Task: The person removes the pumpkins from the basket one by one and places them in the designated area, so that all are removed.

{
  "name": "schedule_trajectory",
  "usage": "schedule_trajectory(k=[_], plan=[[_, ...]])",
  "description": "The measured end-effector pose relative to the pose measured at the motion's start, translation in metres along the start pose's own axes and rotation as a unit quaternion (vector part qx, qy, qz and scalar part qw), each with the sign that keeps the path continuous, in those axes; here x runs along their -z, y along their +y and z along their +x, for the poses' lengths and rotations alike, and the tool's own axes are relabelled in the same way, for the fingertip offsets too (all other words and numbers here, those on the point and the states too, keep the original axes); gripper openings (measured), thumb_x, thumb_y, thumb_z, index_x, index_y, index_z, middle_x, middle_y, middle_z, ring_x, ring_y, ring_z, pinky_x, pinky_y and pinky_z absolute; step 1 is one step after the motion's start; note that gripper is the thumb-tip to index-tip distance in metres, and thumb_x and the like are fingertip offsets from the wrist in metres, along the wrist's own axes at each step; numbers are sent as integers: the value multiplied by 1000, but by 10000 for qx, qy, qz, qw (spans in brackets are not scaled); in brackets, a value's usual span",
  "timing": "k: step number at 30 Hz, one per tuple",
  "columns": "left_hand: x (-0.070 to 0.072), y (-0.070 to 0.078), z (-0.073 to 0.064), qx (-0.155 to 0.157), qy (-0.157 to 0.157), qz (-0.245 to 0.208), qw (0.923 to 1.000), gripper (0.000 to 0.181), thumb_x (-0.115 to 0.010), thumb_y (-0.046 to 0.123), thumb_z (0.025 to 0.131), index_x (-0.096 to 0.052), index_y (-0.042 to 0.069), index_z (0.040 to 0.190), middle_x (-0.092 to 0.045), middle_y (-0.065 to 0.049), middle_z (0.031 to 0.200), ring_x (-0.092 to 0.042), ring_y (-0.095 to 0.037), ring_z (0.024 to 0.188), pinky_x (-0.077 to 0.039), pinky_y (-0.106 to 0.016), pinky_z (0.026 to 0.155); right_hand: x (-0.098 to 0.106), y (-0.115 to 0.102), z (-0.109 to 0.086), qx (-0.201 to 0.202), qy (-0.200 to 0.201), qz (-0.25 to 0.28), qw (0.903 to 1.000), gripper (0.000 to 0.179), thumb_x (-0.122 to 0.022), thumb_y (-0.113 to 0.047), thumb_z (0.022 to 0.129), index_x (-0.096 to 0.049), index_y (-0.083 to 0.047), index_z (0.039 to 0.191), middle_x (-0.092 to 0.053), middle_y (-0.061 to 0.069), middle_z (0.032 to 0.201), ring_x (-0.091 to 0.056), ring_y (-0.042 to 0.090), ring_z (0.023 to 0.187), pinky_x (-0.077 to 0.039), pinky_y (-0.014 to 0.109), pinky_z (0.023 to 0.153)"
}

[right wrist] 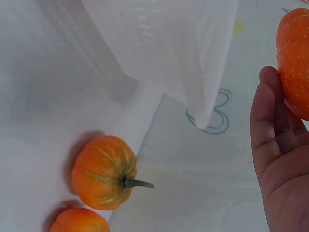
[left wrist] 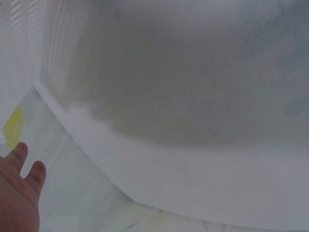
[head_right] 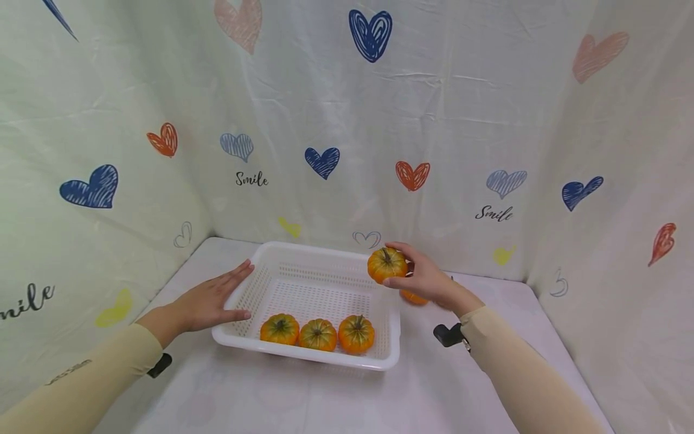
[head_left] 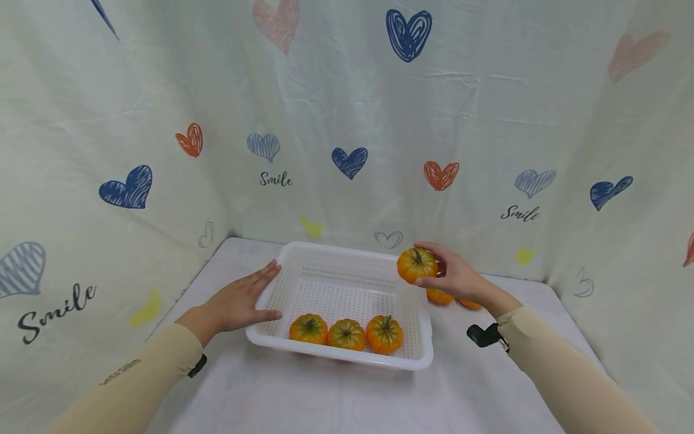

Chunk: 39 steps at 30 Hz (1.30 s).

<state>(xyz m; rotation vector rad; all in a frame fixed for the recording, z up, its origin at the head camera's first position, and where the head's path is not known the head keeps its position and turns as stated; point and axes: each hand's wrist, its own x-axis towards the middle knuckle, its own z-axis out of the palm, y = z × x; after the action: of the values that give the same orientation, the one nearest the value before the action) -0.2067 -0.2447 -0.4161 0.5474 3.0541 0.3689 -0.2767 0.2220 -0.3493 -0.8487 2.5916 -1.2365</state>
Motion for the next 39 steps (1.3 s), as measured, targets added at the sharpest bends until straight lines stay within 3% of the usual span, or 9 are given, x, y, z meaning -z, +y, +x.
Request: schedule_trajectory(k=[7,23,39], plan=[[0,0,0,30,-43,-20,10000,105,-51,76,85,-17,10,160,-12,-9,166,-27,-38,146,-30,-64,109,9,16,-16,-277,105,207,9993,80,-79,-22,87,-35,-17,154,-41,14,148,-54,37,121,-52,40,95],[1,0,0,19,-44,10,10000,105,-50,76,85,-16,11,160,-12,-8,166,-27,-37,146,-30,-64,109,29,52,-53,-963,609,-264,9931,79,-80,-36,86,-39,-15,150,-45,20,143,-56,42,117,-55,44,90],[2,1,0,-15,-59,-44,10000,105,-52,75,85,-18,8,160,-13,-10,166,-28,-37,145,-31,-63,109,55,93,-85,-1968,1029,-478,9739,96,-72,-52,88,-22,-10,158,-24,35,153,-31,56,132,-42,67,96]])
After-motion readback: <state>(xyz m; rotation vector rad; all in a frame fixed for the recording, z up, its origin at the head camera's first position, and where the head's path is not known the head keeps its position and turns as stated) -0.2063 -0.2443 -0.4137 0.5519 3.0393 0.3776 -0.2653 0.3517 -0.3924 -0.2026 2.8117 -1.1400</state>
